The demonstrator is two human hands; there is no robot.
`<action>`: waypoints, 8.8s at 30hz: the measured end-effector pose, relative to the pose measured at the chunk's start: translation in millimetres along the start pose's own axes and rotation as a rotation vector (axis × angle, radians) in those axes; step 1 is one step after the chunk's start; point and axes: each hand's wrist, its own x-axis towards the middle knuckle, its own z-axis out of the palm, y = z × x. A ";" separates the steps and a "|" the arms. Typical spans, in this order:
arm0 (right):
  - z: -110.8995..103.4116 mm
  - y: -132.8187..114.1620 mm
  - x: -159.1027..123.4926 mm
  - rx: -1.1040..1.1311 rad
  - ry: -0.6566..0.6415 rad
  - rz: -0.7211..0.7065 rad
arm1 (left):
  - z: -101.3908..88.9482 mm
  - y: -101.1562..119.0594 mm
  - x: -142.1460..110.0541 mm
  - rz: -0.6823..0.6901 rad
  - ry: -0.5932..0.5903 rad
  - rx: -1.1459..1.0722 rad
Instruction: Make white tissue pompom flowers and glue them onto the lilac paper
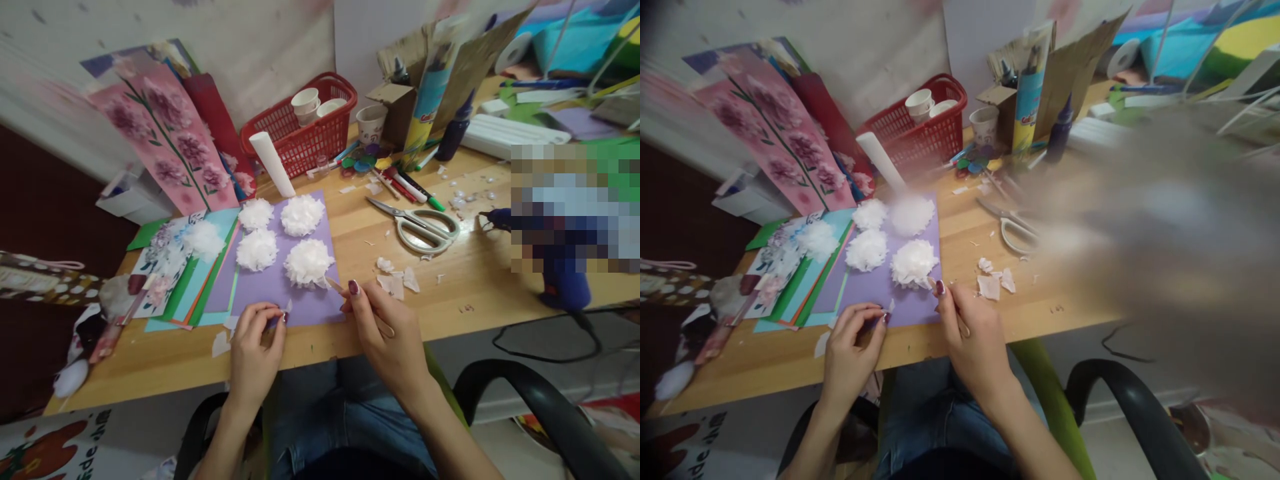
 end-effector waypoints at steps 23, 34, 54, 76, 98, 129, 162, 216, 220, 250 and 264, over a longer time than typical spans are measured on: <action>-9.8 -6.0 10.9 0.243 0.127 0.252 | 0.5 -3.2 1.8 0.000 -0.019 -0.017; 4.1 -3.1 18.0 0.185 0.037 0.209 | -0.2 -2.5 2.4 -0.005 -0.021 -0.016; -9.7 -4.9 -8.2 0.144 0.032 0.048 | 8.9 41.2 62.8 0.051 -0.207 -0.150; 15.8 0.2 5.5 0.002 -0.017 0.002 | 16.5 -8.5 27.4 -0.004 -0.241 -0.029; 2.2 -8.1 -3.0 0.158 0.090 0.130 | 5.4 22.4 28.8 0.081 0.144 -0.076; 7.5 -0.1 2.2 0.001 0.026 -0.071 | 22.1 16.9 22.6 -0.083 0.125 0.176; -0.7 -1.8 -1.4 -0.075 -0.041 -0.170 | 29.2 -1.5 24.0 -0.159 -0.097 0.073; -9.5 -3.1 -6.3 0.011 0.096 -0.129 | 2.4 -20.1 35.0 -0.115 -0.285 0.016; -8.6 0.1 -1.4 0.050 0.121 -0.074 | -2.5 -24.0 31.1 -0.072 -0.304 0.017; -14.8 12.1 7.5 0.106 0.148 0.090 | -52.6 -40.5 46.3 -0.133 -0.020 -0.095; -11.5 16.9 -1.2 0.196 0.301 0.371 | -88.8 -160.7 161.6 -0.410 0.098 0.290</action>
